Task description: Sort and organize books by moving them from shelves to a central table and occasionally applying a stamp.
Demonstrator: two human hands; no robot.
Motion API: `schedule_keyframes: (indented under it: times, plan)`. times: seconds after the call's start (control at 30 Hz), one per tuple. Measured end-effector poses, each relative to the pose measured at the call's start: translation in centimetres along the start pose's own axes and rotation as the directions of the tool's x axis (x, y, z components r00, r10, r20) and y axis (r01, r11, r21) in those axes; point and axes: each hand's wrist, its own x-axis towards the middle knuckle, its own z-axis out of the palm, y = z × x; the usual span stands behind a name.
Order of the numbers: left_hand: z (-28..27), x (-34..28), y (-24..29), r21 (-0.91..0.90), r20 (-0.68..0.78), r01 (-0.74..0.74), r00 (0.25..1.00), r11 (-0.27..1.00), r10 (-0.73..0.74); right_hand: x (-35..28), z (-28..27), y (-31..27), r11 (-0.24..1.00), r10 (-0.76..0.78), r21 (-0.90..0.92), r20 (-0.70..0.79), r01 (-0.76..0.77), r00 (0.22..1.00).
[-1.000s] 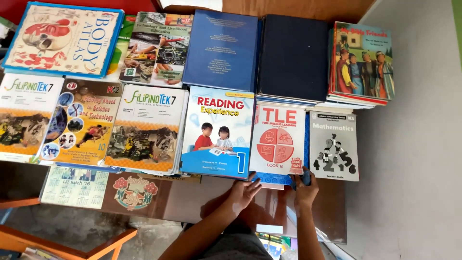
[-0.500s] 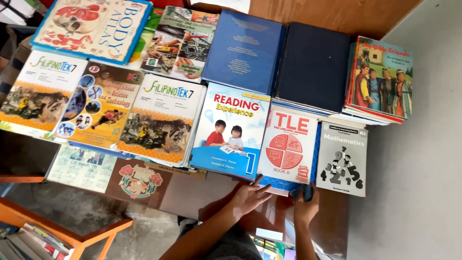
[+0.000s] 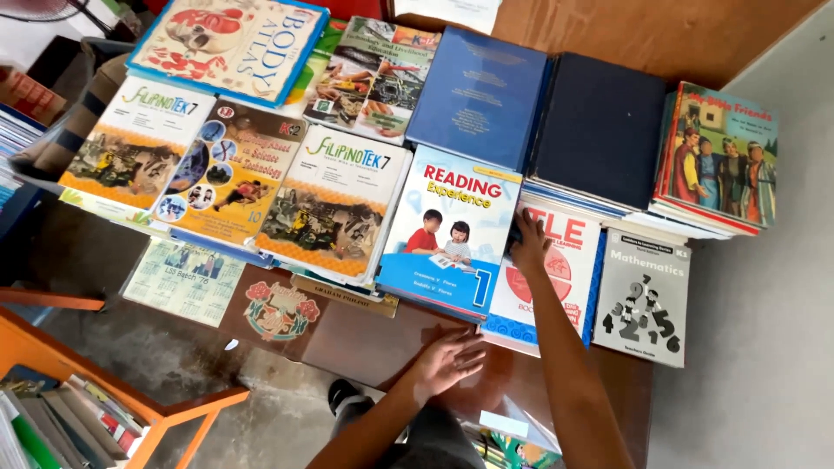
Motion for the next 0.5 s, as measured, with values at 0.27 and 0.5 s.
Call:
schedule_keyframes:
  times: [0.27,0.5]
  plan:
    - [-4.5,-0.2,0.0,-0.090,-0.073,-0.037,0.997,0.995,0.031,-1.9,-0.8,-3.5,0.964,0.162,-0.227,0.092,-0.137,0.983]
    - [-5.2,-2.1,2.4,0.002,0.008,-0.093,0.996,0.996,0.093,0.3,0.5,1.7,0.948,0.103,0.315,-0.152,-0.050,0.983]
